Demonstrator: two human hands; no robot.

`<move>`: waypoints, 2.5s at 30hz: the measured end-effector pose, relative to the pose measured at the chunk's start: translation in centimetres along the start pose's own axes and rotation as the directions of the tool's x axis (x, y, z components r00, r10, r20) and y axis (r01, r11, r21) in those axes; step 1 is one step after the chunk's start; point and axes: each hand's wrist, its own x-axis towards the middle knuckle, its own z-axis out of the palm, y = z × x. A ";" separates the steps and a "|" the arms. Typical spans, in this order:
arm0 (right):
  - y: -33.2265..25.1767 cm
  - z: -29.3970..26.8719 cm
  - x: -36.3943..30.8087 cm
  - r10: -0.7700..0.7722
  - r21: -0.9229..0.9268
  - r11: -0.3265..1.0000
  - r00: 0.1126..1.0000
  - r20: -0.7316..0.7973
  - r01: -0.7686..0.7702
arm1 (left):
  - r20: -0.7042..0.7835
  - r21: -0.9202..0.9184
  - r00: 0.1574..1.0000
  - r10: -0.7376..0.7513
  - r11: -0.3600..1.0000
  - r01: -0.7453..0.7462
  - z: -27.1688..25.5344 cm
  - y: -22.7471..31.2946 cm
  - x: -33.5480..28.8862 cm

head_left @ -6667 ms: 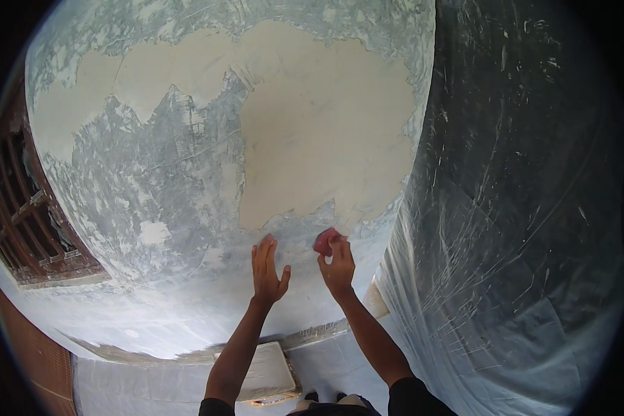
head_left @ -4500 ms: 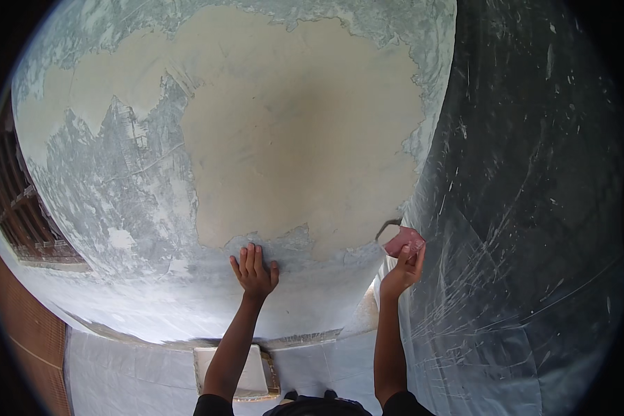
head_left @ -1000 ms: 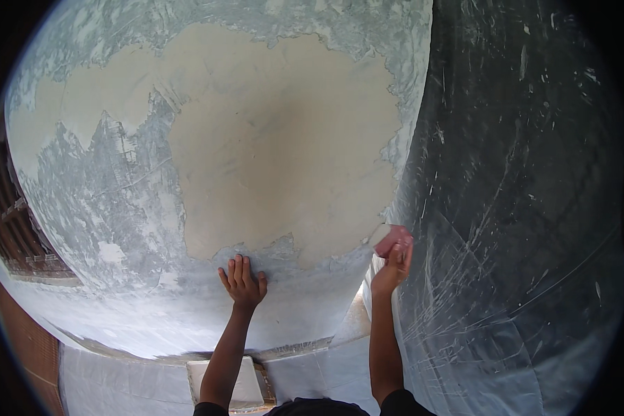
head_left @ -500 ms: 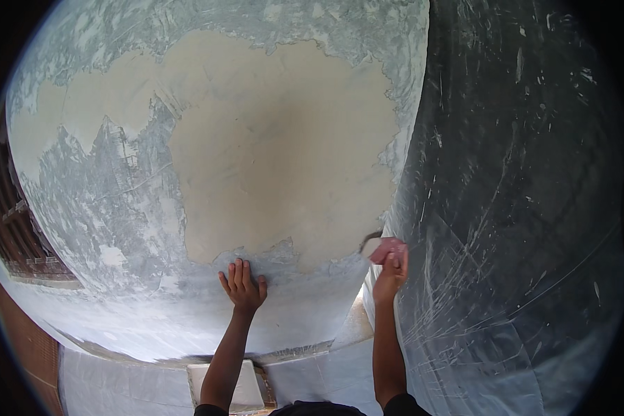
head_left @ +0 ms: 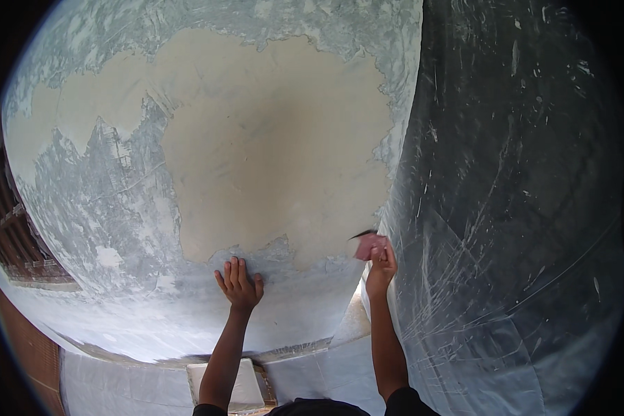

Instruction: The person applies wall putty to a damaged section of a wall using a scraper.

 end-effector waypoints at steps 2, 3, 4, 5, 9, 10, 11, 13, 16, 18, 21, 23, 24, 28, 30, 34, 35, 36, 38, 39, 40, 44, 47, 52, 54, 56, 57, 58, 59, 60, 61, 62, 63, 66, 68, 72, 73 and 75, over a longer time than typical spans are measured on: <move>0.9 -1.9 1.7 -0.044 0.215 0.974 0.987 -0.158 0.077 | -0.017 -0.010 1.000 -0.012 1.000 0.012 0.2 0.3 0.1; 0.1 -1.6 2.0 -0.011 0.254 0.964 0.971 -0.239 0.074 | -0.022 -0.012 1.000 -0.009 1.000 0.009 0.3 0.3 0.1; 0.5 -1.8 2.1 -0.012 0.259 0.963 0.972 -0.234 0.074 | -0.027 -0.015 1.000 -0.006 1.000 0.006 0.4 0.3 0.0; 1.2 -2.2 1.8 -0.045 0.226 0.971 0.989 -0.142 0.077 | -0.032 -0.010 0.999 -0.007 1.000 0.007 0.4 0.1 0.1; 1.1 -1.8 1.8 -0.005 0.040 0.999 1.000 0.007 0.005 | 0.014 -0.001 1.000 0.011 1.000 -0.011 -0.1 0.1 0.2; 1.3 -1.8 2.3 -0.014 0.008 1.000 0.999 -0.045 0.014 | 0.014 -0.006 1.000 0.009 1.000 -0.009 -0.1 0.2 0.3; 1.5 -2.9 2.9 -0.023 0.158 0.986 0.991 -0.133 0.044 | 0.015 -0.012 1.000 0.010 1.000 -0.010 -0.1 0.4 0.2; 0.7 -2.3 2.9 -0.027 0.263 0.962 0.988 -0.154 0.067 | 0.004 -0.002 1.000 0.017 1.000 -0.017 0.2 0.1 0.0; 0.6 -2.1 2.4 -0.052 0.347 0.934 0.995 -0.088 0.080 | 0.010 0.007 1.000 0.018 1.000 -0.018 0.1 0.0 -0.2; 0.7 -1.8 2.0 -0.006 0.000 1.000 0.994 0.111 0.006 | 0.012 0.001 1.000 0.013 1.000 -0.013 0.2 0.1 0.0; 0.8 -2.6 3.1 -0.014 0.110 0.994 0.995 -0.103 0.025 | 0.011 -0.001 1.000 0.014 1.000 -0.014 0.2 0.2 -0.1; 0.2 -2.1 3.0 -0.041 0.299 0.951 0.990 -0.137 0.081 | 0.001 0.009 1.000 0.016 1.000 -0.016 0.2 -0.3 -0.1; 0.4 -2.4 2.6 -0.044 0.297 0.951 0.989 -0.140 0.085 | 0.000 0.006 1.000 0.016 1.000 -0.016 0.2 -0.1 -0.2; 0.7 -1.8 2.2 0.031 -0.043 0.999 0.994 0.109 -0.026 | 0.004 0.005 1.000 0.012 1.000 -0.012 0.0 0.1 0.3; 0.5 -2.1 3.1 -0.007 0.242 0.969 0.979 -0.202 0.056 | 0.007 0.003 1.000 0.013 1.000 -0.013 0.1 0.2 0.0; 1.1 -3.2 2.2 -0.042 0.199 0.979 0.999 0.002 0.041 | 0.000 0.000 1.000 0.017 1.000 -0.017 0.1 0.1 0.0; 1.6 -3.1 1.6 0.009 -0.013 1.000 0.999 0.048 -0.009 | -0.002 -0.002 1.000 0.017 1.000 -0.017 0.2 0.1 0.1; 1.7 -3.4 1.6 0.010 -0.017 1.000 0.999 0.044 -0.010 | 0.002 -0.002 1.000 0.014 1.000 -0.014 0.1 0.1 0.1; 2.0 -3.9 2.2 0.003 0.010 1.000 1.000 -0.014 -0.003 | 0.007 -0.007 1.000 0.011 1.000 -0.011 0.0 0.3 0.1; 1.2 -2.9 2.7 -0.003 0.277 0.959 0.984 -0.177 0.053 | 0.010 0.002 1.000 0.013 1.000 -0.013 0.1 0.2 0.2; 0.9 -2.8 2.5 0.000 0.282 0.958 0.985 -0.172 0.050 | 0.013 0.011 1.000 0.014 1.000 -0.014 0.1 0.1 0.2; 0.3 -2.4 0.5 -0.048 0.061 0.997 0.989 0.137 0.040 | -0.022 -0.015 1.000 -0.009 1.000 0.008 0.3 0.2 0.0; -0.7 -0.9 0.6 -0.017 0.022 1.000 0.995 -0.099 0.020 | -0.018 -0.019 1.000 -0.019 1.000 0.019 0.0 0.1 0.1; 0.0 -1.9 -1.1 -0.106 0.122 0.987 0.994 -0.009 0.106 | -0.027 -0.028 1.000 -0.016 0.999 0.015 0.3 0.5 0.0; -0.5 0.7 -4.0 -0.019 0.079 0.997 0.978 0.209 0.003 | -0.014 -0.010 1.000 -0.005 1.000 0.005 0.1 0.1 0.0; 1.1 1.5 -5.5 -0.039 -0.247 0.959 0.930 0.365 0.137 | -0.003 -0.014 1.000 0.012 1.000 -0.012 0.1 0.3 0.2; 0.8 2.4 -5.7 -0.037 -0.316 0.928 0.895 0.444 0.195 | -0.002 -0.011 1.000 0.010 1.000 -0.010 0.1 0.2 0.3; 1.0 2.6 -5.6 -0.034 -0.318 0.929 0.896 0.442 0.192 | -0.001 -0.007 1.000 0.007 1.000 -0.007 0.1 0.1 0.2; 1.2 2.8 -5.5 -0.014 -0.381 0.906 0.913 0.408 0.184 | 0.001 -0.008 1.000 0.009 1.000 -0.009 0.0 0.1 0.1; 1.4 3.3 -5.3 0.004 -0.438 0.882 0.926 0.378 0.175 | 0.002 -0.007 1.000 0.007 1.000 -0.007 -0.1 -0.1 0.1; 0.8 3.1 -4.4 -0.020 -0.411 0.900 0.957 0.288 0.142 | -0.001 -0.014 1.000 0.005 1.000 -0.005 0.0 0.0 0.2; 1.8 1.9 -3.3 -0.071 -0.259 0.960 0.987 0.146 0.108 | -0.004 -0.016 1.000 0.004 1.000 -0.004 0.1 0.2 0.3; 0.4 2.4 -2.4 -0.098 0.007 0.995 0.993 0.062 0.098 | 0.001 -0.007 1.000 0.006 1.000 -0.006 0.1 -0.1 0.1; -1.2 0.0 -0.2 -0.029 0.155 0.984 0.938 -0.347 0.088 | -0.005 -0.009 1.000 -0.002 1.000 0.002 0.1 0.1 -0.1; -1.8 -0.1 -0.7 -0.059 0.104 0.990 0.950 -0.307 0.096 | -0.019 -0.016 1.000 -0.013 1.000 0.013 0.3 0.2 -0.1; 0.9 1.8 -5.0 0.021 0.014 1.000 0.979 0.204 -0.025 | -0.025 -0.036 0.999 -0.020 0.999 0.019 0.3 0.5 0.1; 1.5 2.4 -5.6 0.055 -0.245 0.969 0.943 0.327 0.028 | -0.025 -0.026 0.999 -0.021 0.999 0.020 0.1 0.3 0.2; 1.8 2.9 -5.7 0.043 -0.405 0.905 0.917 0.397 0.133 | -0.022 -0.026 1.000 -0.017 1.000 0.016 0.1 0.2 0.3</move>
